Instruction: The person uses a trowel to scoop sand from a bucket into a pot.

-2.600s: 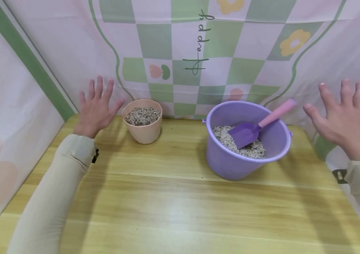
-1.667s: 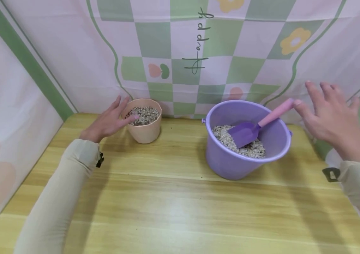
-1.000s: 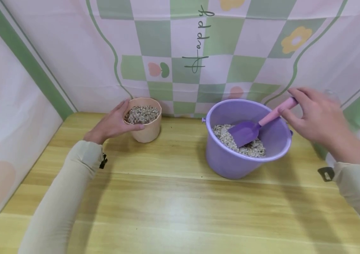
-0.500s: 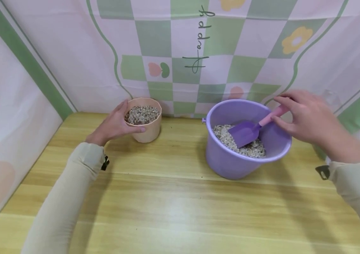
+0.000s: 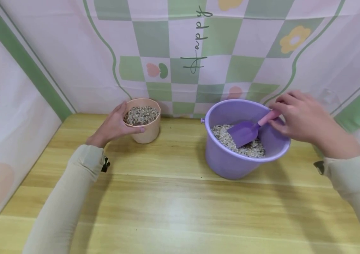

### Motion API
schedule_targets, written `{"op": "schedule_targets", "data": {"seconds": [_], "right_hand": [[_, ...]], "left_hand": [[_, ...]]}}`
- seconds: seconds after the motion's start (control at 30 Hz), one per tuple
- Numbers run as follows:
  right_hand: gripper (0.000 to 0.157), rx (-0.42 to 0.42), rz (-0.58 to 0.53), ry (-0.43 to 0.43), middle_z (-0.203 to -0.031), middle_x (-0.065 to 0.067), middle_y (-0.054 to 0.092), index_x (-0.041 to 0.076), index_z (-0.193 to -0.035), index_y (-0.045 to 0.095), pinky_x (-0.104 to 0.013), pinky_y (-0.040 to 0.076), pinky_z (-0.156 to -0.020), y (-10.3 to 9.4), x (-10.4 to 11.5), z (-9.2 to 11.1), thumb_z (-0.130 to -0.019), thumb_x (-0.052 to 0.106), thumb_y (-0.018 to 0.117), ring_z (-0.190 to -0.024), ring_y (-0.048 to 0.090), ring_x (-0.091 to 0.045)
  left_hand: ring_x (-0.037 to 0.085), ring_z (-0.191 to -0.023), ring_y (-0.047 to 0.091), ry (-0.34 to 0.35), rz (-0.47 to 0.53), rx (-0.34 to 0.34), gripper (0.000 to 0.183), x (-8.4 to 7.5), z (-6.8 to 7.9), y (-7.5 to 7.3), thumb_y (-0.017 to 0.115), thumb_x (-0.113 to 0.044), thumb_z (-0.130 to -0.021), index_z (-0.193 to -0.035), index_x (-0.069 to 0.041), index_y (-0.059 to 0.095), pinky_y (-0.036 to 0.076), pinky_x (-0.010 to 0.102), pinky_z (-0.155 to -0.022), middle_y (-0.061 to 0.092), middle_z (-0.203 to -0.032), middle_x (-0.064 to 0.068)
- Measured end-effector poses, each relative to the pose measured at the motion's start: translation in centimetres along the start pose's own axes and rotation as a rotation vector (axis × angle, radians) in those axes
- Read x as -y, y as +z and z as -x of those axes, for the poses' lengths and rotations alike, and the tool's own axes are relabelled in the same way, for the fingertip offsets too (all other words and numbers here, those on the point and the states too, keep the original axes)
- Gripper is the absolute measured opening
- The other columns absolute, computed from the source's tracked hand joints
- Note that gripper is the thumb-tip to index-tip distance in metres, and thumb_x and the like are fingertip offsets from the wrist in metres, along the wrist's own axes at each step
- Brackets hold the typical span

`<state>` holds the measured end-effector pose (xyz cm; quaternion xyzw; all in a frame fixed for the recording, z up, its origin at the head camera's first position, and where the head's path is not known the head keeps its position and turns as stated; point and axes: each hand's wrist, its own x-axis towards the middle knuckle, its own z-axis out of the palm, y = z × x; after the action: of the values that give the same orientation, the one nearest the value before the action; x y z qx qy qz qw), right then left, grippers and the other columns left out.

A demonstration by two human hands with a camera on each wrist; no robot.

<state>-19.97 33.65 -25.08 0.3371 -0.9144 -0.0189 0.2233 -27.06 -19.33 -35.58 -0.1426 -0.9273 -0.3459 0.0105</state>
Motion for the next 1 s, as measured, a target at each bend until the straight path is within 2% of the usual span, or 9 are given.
{"op": "schedule_targets", "data": {"seconds": [0.27, 0.57, 0.83, 1.0], "right_hand": [[0.038, 0.031, 0.000, 0.003, -0.092, -0.019, 0.066, -0.002, -0.100, 0.072, -0.059, 0.045, -0.082, 0.10, 0.01, -0.21, -0.066, 0.014, 0.078, -0.097, 0.054, -0.043], [0.044, 0.042, -0.065, 0.019, -0.087, -0.018, 0.065, -0.004, -0.102, 0.072, -0.054, 0.047, -0.080, 0.07, -0.29, -0.25, -0.061, 0.007, 0.085, -0.086, 0.057, -0.040], [0.031, 0.070, -0.071, 0.008, -0.085, -0.013, 0.065, 0.000, -0.093, 0.076, -0.053, 0.047, -0.079, -0.16, -0.07, -0.20, -0.062, 0.000, 0.084, -0.087, 0.056, -0.037], [0.026, 0.050, -0.089, -0.028, -0.083, -0.012, 0.066, 0.002, -0.088, 0.077, -0.053, 0.046, -0.078, -0.16, -0.12, 0.02, -0.063, -0.004, 0.081, -0.087, 0.057, -0.037]], "left_hand": [[0.037, -0.148, 0.020, 0.011, 0.015, -0.027, 0.139, 0.13, -0.08, 0.17, 0.088, -0.062, -0.062, -0.158, 0.003, 0.010, 0.019, 0.052, -0.119, 0.015, -0.163, 0.022], [0.035, -0.149, 0.019, 0.010, 0.051, -0.029, 0.138, 0.02, -0.03, 0.23, 0.090, -0.058, -0.062, -0.158, 0.002, 0.009, 0.019, 0.052, -0.119, 0.014, -0.163, 0.020], [0.034, -0.148, 0.021, -0.002, 0.073, -0.031, 0.138, 0.16, 0.04, 0.28, 0.090, -0.059, -0.061, -0.158, 0.000, 0.011, 0.021, 0.053, -0.118, 0.016, -0.163, 0.018], [0.033, -0.148, 0.021, 0.002, 0.082, -0.030, 0.139, -0.04, 0.10, 0.30, 0.091, -0.058, -0.059, -0.158, 0.001, 0.013, 0.021, 0.051, -0.119, 0.017, -0.163, 0.019]]}}
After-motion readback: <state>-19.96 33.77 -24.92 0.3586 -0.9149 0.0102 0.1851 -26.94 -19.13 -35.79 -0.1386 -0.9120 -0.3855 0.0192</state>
